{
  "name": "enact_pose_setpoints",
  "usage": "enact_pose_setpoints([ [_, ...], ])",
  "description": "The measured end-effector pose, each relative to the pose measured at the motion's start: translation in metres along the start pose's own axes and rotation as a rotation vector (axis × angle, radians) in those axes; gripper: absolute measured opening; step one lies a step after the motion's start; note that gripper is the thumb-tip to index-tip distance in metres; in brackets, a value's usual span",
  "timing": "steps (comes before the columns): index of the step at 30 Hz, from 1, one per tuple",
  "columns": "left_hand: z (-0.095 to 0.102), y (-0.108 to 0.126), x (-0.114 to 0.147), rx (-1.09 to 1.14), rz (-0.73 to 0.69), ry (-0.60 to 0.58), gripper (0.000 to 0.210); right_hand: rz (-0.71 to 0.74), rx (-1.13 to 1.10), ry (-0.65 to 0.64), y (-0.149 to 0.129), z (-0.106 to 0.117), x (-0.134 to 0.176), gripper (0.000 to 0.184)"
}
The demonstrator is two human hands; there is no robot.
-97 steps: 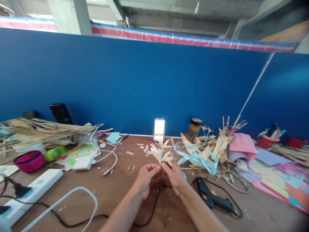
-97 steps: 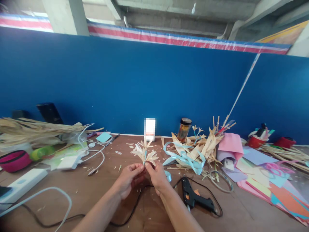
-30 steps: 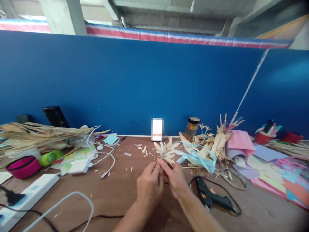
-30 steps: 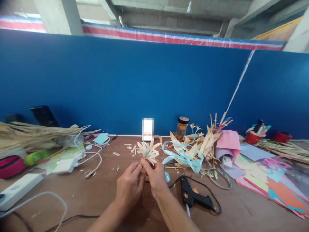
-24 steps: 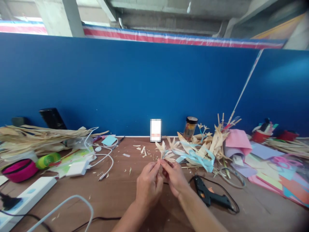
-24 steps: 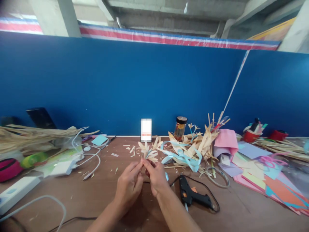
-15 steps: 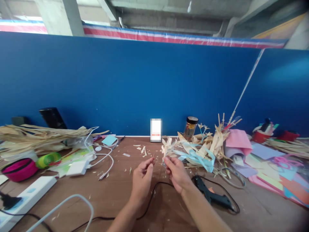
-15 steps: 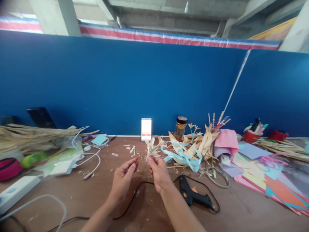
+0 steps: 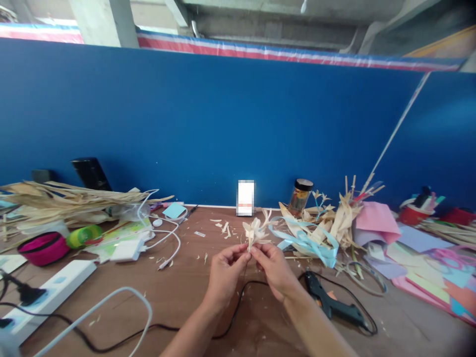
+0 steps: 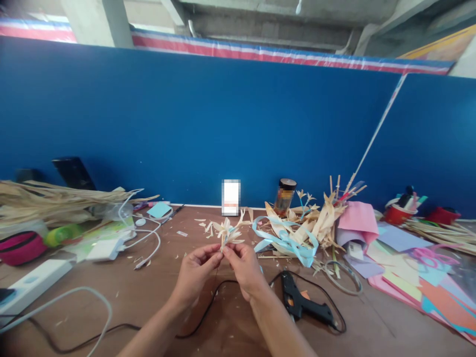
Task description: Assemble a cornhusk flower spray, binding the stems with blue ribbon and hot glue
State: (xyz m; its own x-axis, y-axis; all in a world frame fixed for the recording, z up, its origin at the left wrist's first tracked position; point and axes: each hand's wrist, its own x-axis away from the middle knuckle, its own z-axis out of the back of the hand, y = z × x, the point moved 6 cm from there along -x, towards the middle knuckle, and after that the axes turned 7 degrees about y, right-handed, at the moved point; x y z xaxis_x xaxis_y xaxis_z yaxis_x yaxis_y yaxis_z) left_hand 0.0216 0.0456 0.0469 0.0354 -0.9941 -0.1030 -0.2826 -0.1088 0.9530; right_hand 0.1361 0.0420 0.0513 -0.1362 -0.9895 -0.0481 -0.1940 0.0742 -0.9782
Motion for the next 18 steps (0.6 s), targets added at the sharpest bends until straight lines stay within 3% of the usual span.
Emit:
enact_pose_setpoints([
  [9, 0.0, 0.022, 0.005, -0.274, -0.206, 0.04, 0.022, -0.005, 0.034, -0.029, -0.004, -0.002, 0.0, 0.022],
  [18, 0.001, 0.024, 0.008, -0.329, -0.236, 0.1, 0.022, 0.006, 0.061, -0.066, -0.004, -0.005, 0.002, 0.02],
])
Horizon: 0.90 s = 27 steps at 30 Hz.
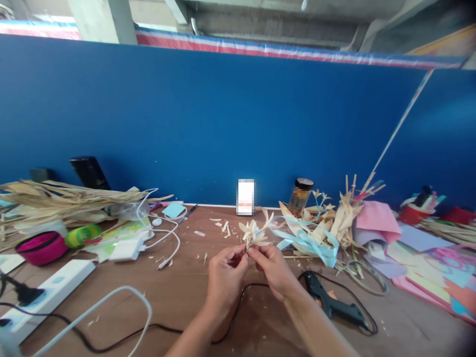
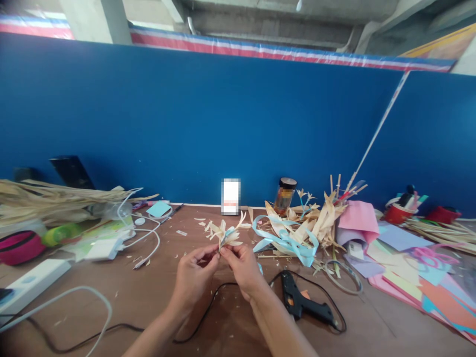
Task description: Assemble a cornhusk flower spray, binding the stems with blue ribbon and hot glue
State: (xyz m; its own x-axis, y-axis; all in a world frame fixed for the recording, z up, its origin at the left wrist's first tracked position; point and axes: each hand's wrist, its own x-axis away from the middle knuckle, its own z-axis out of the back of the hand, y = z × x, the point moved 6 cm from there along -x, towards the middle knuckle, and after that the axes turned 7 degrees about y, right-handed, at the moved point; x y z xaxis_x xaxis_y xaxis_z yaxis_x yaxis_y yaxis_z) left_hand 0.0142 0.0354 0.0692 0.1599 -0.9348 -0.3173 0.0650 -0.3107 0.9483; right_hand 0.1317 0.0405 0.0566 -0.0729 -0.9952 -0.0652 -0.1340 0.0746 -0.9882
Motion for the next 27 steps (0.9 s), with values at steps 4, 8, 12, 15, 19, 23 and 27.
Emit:
enact_pose_setpoints([
  [4, 0.003, -0.001, -0.002, -0.001, 0.019, 0.032, 0.022, 0.022, 0.024, 0.048, -0.001, -0.001, 0.001, 0.017],
  [8, 0.004, -0.009, -0.005, 0.035, 0.121, 0.036, 0.024, 0.113, 0.073, 0.078, -0.002, 0.0, -0.001, 0.017],
  [12, 0.004, -0.008, -0.006, -0.006, 0.083, 0.015, 0.02, 0.201, 0.167, 0.083, -0.003, 0.003, -0.002, 0.019],
  [15, 0.004, -0.003, -0.004, -0.099, 0.0, 0.006, 0.019, 0.241, 0.238, 0.089, -0.006, 0.004, 0.0, 0.019],
  [19, 0.003, -0.003, -0.003, -0.149, -0.024, 0.019, 0.019, 0.246, 0.299, 0.127, -0.012, 0.005, 0.003, 0.019],
  [23, 0.003, -0.005, -0.003, -0.125, 0.005, 0.038, 0.02, 0.244, 0.301, 0.14, -0.016, 0.006, 0.004, 0.02],
  [27, 0.003, -0.006, -0.004, -0.092, 0.069, -0.005, 0.022, 0.268, 0.316, 0.104, -0.015, 0.009, 0.001, 0.021],
])
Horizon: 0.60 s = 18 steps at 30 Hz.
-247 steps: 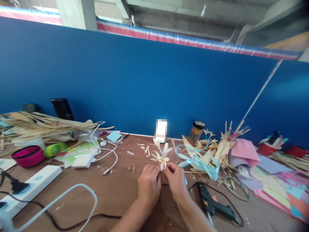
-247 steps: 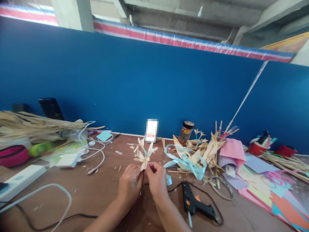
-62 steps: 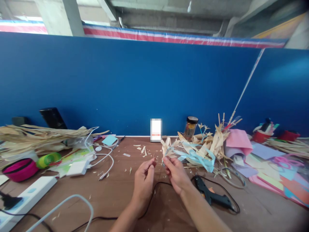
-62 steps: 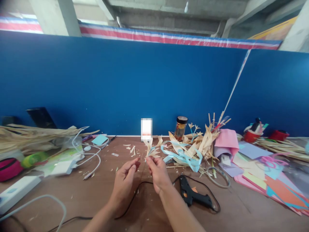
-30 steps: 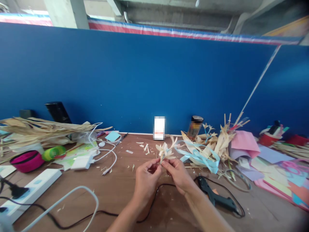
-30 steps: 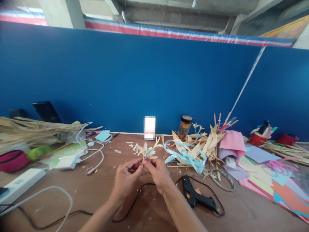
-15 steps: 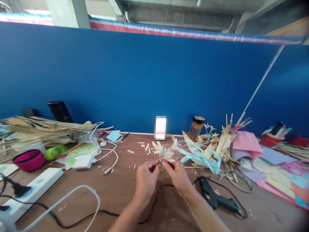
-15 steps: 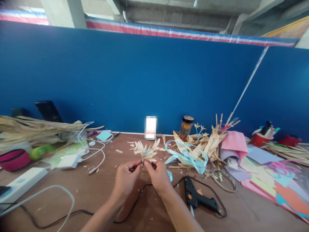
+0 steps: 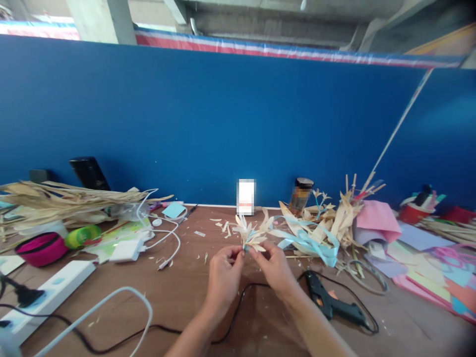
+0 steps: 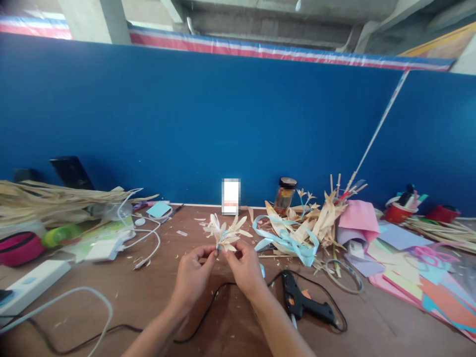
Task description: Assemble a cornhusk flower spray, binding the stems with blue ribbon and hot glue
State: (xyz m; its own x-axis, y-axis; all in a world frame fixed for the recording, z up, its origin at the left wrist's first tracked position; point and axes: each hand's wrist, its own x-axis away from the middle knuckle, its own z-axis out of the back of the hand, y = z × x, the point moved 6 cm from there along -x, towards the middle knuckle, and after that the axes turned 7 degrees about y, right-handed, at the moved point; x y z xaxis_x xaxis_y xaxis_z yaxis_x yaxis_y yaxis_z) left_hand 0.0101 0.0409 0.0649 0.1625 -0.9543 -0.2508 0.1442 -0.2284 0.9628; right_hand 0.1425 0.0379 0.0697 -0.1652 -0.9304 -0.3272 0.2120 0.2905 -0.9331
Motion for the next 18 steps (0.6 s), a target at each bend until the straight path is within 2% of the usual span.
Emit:
enact_pose_setpoints([
  [3, 0.003, -0.002, -0.002, 0.017, 0.055, -0.026, 0.025, 0.016, 0.059, -0.034, 0.004, 0.004, -0.003, 0.019],
  [6, 0.009, -0.006, -0.006, 0.033, 0.085, -0.002, 0.026, 0.004, 0.135, -0.051, 0.007, 0.01, -0.007, 0.02],
  [11, 0.016, -0.01, -0.012, -0.006, 0.085, 0.008, 0.029, 0.035, 0.224, -0.039, 0.007, 0.022, -0.013, 0.023],
  [18, 0.015, -0.014, -0.011, 0.017, 0.106, 0.002, 0.03, 0.037, 0.258, -0.102, 0.019, 0.024, -0.018, 0.022],
])
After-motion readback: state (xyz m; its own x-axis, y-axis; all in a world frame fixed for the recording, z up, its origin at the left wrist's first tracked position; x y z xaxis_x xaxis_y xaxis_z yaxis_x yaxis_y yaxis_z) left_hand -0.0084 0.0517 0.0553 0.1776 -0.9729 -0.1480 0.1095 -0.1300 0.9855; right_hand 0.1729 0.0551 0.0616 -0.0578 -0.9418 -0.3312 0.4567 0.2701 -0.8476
